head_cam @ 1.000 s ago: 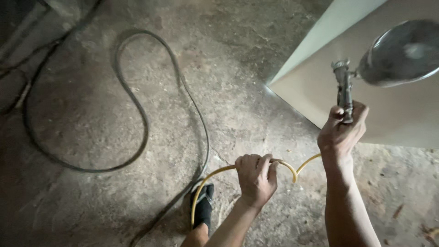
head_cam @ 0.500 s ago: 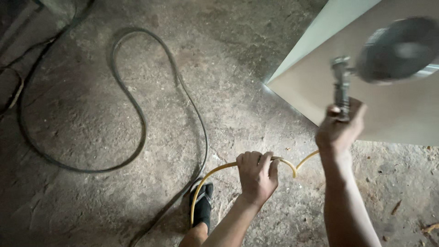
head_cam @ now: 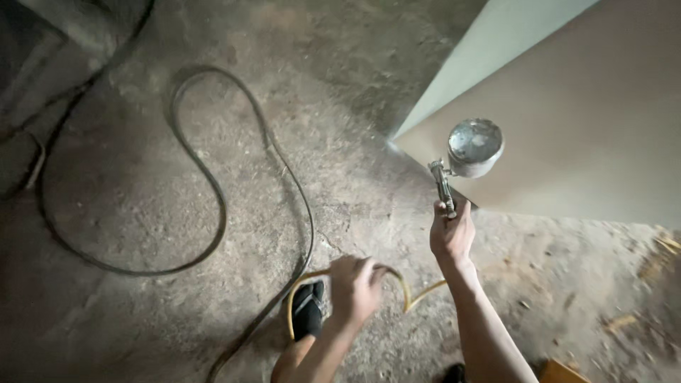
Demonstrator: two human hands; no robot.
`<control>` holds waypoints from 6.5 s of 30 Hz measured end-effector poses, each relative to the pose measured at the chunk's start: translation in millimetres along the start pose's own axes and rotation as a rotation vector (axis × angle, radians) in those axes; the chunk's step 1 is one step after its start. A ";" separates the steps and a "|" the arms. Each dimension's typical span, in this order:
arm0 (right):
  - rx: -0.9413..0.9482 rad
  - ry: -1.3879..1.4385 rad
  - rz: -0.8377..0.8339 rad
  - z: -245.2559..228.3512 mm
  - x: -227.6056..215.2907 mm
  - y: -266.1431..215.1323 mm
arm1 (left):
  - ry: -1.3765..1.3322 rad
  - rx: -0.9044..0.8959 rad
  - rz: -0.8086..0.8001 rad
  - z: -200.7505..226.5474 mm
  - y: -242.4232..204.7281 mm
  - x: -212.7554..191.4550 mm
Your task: The person spray paints the interior and exterior surfaces of a white cabinet using a pneumatic spray gun while managing the air hose by hand.
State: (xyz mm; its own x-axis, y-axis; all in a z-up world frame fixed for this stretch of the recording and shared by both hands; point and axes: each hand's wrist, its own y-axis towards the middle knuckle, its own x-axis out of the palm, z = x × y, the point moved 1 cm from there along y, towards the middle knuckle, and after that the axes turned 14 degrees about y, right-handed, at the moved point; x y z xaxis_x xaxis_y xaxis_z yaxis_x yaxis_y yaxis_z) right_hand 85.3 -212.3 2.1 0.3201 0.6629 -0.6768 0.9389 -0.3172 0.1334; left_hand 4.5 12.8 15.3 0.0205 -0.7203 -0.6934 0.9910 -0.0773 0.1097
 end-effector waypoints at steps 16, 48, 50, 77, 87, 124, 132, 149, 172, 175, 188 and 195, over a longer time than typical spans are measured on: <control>0.084 0.138 0.252 -270.8 -236.4 25.4 | -0.026 -0.058 -0.112 135.5 24.2 -275.4; 0.428 0.464 0.496 -36.6 -762.9 -109.1 | -0.062 0.488 -0.477 677.1 34.8 -69.1; 0.455 0.450 0.441 -10.8 -781.4 -70.6 | -0.128 0.526 -0.407 690.6 48.5 -36.6; 0.032 0.495 -0.486 239.6 -841.8 508.6 | 0.266 -0.530 0.222 924.4 115.4 184.0; -0.159 0.542 -0.785 257.3 -729.1 501.2 | 0.141 -0.874 0.181 963.6 98.5 215.6; -0.409 0.334 -1.433 152.3 -648.1 473.8 | 0.544 -0.937 0.695 1021.5 166.5 275.6; -0.456 0.311 -1.356 164.3 -657.5 508.7 | 0.463 -0.989 0.685 1006.9 176.3 280.2; -0.502 0.174 -1.343 133.4 -660.5 512.0 | 0.447 -0.899 0.671 997.9 186.0 276.7; -0.423 0.153 -1.262 212.8 -699.0 581.1 | 0.358 -0.800 0.648 998.0 198.1 295.7; -0.311 0.353 -1.219 200.8 -694.0 592.3 | 0.394 -0.774 0.653 1000.1 205.1 292.1; -0.229 0.648 -1.155 34.0 -585.9 632.4 | 0.624 -0.806 0.699 930.7 298.6 220.5; -0.051 0.248 -1.027 17.9 -543.1 646.5 | 0.516 -1.031 0.676 873.9 344.7 202.2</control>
State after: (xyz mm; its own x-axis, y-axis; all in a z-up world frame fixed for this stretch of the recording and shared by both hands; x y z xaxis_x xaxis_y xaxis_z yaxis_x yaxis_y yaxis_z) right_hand 516.3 -789.6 443.0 -0.6191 0.7189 -0.3160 0.7763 0.4995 -0.3845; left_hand 234.4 -761.9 535.3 0.3643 -0.0515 -0.9299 0.4082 0.9063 0.1097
